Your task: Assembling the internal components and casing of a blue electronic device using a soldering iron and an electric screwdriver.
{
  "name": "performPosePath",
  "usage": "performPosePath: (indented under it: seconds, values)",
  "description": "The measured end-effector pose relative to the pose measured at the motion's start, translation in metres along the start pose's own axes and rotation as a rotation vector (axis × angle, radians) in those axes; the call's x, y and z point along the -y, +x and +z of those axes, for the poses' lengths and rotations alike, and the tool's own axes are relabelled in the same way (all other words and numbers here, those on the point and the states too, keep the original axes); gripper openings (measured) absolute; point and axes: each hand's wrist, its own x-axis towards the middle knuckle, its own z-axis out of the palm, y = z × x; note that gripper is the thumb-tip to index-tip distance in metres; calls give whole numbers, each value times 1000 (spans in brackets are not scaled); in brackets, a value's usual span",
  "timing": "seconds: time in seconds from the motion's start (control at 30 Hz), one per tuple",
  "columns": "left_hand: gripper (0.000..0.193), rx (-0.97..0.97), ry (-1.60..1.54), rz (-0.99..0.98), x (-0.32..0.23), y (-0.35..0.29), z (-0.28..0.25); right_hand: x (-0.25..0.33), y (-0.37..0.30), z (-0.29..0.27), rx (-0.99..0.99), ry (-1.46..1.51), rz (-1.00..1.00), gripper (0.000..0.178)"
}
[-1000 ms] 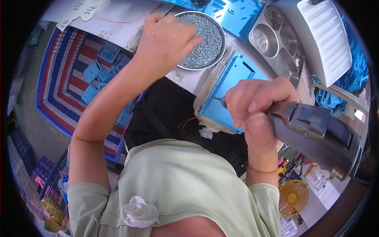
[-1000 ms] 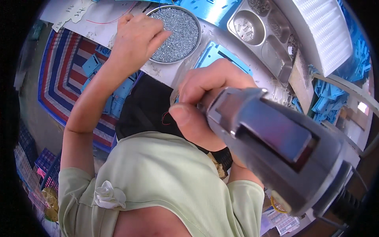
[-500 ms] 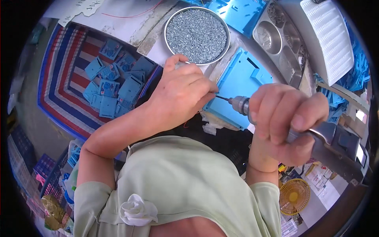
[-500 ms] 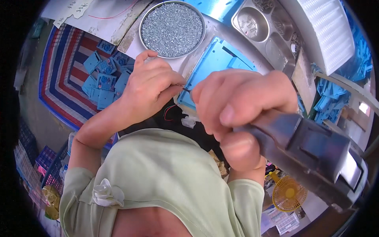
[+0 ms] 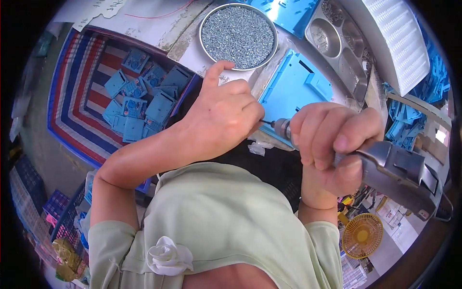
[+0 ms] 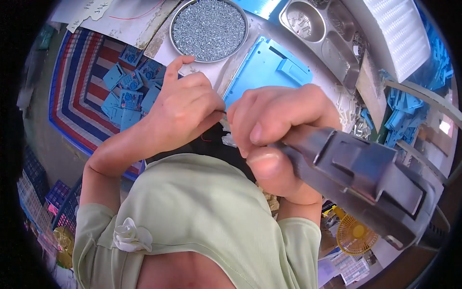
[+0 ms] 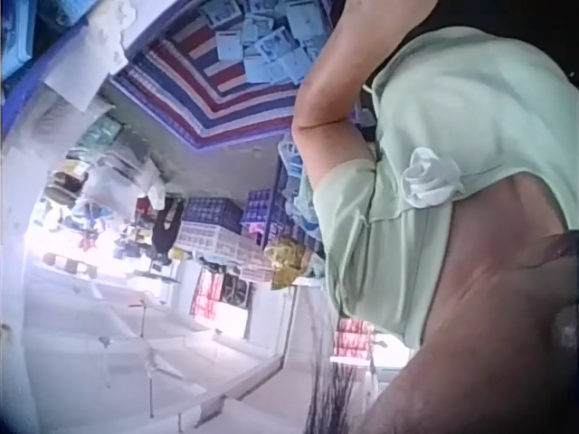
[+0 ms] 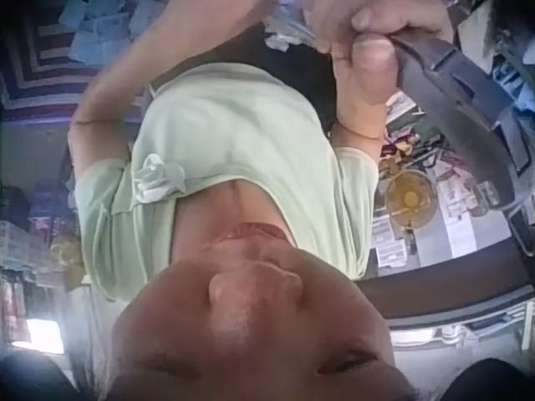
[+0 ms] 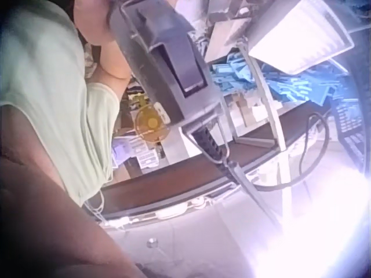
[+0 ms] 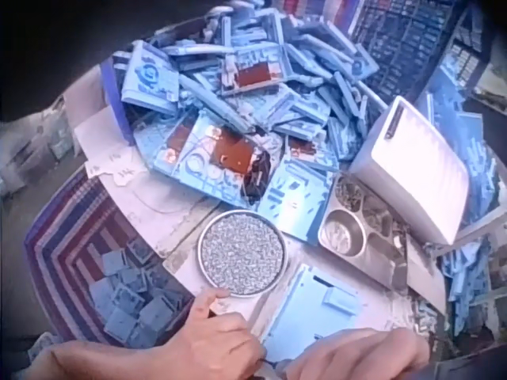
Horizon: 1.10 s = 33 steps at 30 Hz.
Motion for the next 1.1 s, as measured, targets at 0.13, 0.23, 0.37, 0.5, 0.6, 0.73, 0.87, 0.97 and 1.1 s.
performPosePath:
  seconds: [0.13, 0.23, 0.37, 0.5, 0.6, 0.73, 0.87, 0.97, 1.1]
  values:
    - [52, -16, 24, -76, 0, 7, -20, -17, -14, 7, -61, -38, -24, 31]
    - [59, -79, 34, -125, 6, 3, -28, -23, -18, 15, -58, -152, -26, 33]
    - [54, -154, 59, -134, 24, 2, -15, -32, -22, 13, 43, -211, -43, 32]
    - [45, -184, -73, 36, 29, 32, 10, -19, -25, -3, 58, -315, -51, 35]
    - [36, -3, -140, 235, 0, 56, 31, 19, -37, -46, -107, -241, -209, 30]
    - [33, 95, -71, 301, -3, 74, 58, 52, -60, -102, -232, -154, -414, 27]
    - [29, 106, -5, 259, -1, 85, 71, 14, -62, -127, -354, -53, -441, 19]
    - [30, 105, 25, 248, -3, 96, 75, -6, -58, -132, -425, -71, -474, 17]
    - [31, 118, 62, 246, -1, 100, 73, -13, -51, -136, -460, -171, -431, 15]
